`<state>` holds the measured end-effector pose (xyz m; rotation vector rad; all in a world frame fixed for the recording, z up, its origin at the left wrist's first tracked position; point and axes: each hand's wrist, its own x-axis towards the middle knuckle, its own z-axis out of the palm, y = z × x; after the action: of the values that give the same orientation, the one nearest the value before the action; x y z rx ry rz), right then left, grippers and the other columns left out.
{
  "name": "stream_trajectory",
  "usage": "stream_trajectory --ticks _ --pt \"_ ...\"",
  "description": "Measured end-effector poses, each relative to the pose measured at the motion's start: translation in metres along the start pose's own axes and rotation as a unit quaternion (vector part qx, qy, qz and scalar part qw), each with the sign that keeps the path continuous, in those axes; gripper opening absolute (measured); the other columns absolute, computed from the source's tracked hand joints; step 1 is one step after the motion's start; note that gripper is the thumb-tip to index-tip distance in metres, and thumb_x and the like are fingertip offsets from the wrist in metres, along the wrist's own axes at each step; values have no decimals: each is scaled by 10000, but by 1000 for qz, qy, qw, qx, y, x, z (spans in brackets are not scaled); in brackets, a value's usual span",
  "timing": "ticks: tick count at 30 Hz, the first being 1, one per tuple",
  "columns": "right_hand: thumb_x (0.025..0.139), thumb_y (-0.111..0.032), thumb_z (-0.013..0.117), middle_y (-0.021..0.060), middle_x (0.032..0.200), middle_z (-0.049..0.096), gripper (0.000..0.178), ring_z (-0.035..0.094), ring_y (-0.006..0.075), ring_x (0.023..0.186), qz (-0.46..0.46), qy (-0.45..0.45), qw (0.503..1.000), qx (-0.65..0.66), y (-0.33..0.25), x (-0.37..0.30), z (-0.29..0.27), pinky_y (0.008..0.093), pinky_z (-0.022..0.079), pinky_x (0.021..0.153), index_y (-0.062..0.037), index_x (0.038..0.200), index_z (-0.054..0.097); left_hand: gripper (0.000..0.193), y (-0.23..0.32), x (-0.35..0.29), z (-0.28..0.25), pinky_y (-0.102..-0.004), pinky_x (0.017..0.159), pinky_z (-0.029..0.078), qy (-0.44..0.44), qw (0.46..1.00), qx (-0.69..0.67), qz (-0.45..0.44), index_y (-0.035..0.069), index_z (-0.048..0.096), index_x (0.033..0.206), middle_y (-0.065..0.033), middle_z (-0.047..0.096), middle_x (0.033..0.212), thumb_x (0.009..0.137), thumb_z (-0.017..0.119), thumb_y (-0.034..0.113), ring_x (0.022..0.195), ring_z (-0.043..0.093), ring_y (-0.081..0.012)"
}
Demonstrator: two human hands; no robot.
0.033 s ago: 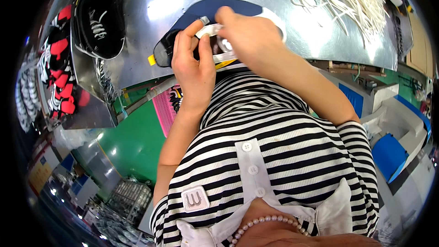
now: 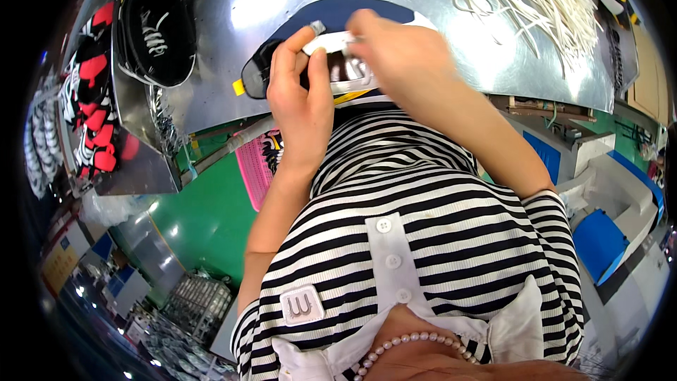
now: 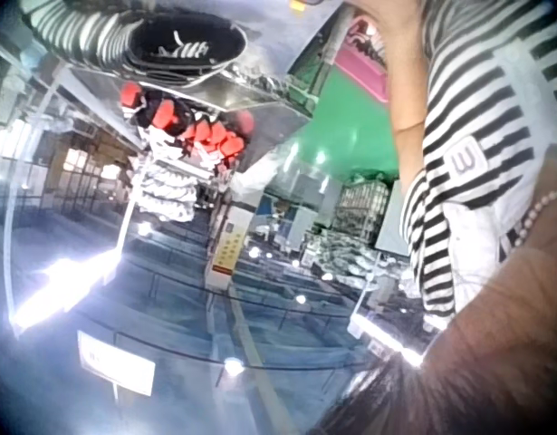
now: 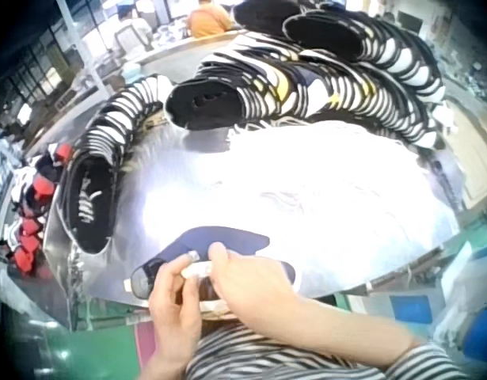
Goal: The person laces shoes by hand, picking up laces from a pile on the table and threading them through the eyelets of shoe uppers. The person works on multiple shoes one at a time at a metal workstation.
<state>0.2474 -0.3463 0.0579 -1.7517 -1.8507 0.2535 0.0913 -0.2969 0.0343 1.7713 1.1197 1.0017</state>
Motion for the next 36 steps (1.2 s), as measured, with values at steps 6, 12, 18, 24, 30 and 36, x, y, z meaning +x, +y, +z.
stream_trajectory --ticks 6,12,18,24,30,36 --pt "839 -161 708 96 752 688 197 669 256 646 115 39 987 110 22 -23 -29 340 501 567 -60 989 631 330 0 13 5 -286 720 482 7 999 42 -3 -4 616 1119 -88 553 888 809 719 39 750 566 -163" --pt "884 -216 667 80 691 667 162 645 243 595 134 93 985 56 39 -20 0 344 472 539 -90 980 639 373 22 32 -10 -281 810 502 -129 959 -180 -177 -18 543 1199 -106 668 981 842 652 -27 902 624 -138" --pt "835 -328 733 51 629 619 265 577 184 506 158 96 960 210 46 -14 -11 325 418 484 -86 910 656 380 29 19 -27 -290 937 457 -148 981 -74 -101 -24 454 1320 -139 656 1148 958 555 25 1022 626 -172" --pt "743 -163 747 47 693 628 195 623 264 598 92 58 991 84 23 -49 0 372 454 515 -99 828 583 372 49 3 -10 -420 849 457 -158 913 321 195 55 628 1041 -106 647 1017 733 813 151 946 627 -288" --pt "740 -179 713 31 681 600 173 622 249 598 -86 -79 993 33 13 -67 -28 387 458 491 -108 779 560 226 23 35 8 -330 688 473 -87 970 162 157 -13 621 939 -119 597 825 761 752 34 742 592 -234" --pt "883 -148 711 -5 662 604 146 503 40 588 195 24 952 237 28 -58 -26 230 399 519 -9 922 693 239 26 33 10 -329 660 458 -86 967 131 202 1 602 941 -102 573 794 765 760 35 701 559 -228"
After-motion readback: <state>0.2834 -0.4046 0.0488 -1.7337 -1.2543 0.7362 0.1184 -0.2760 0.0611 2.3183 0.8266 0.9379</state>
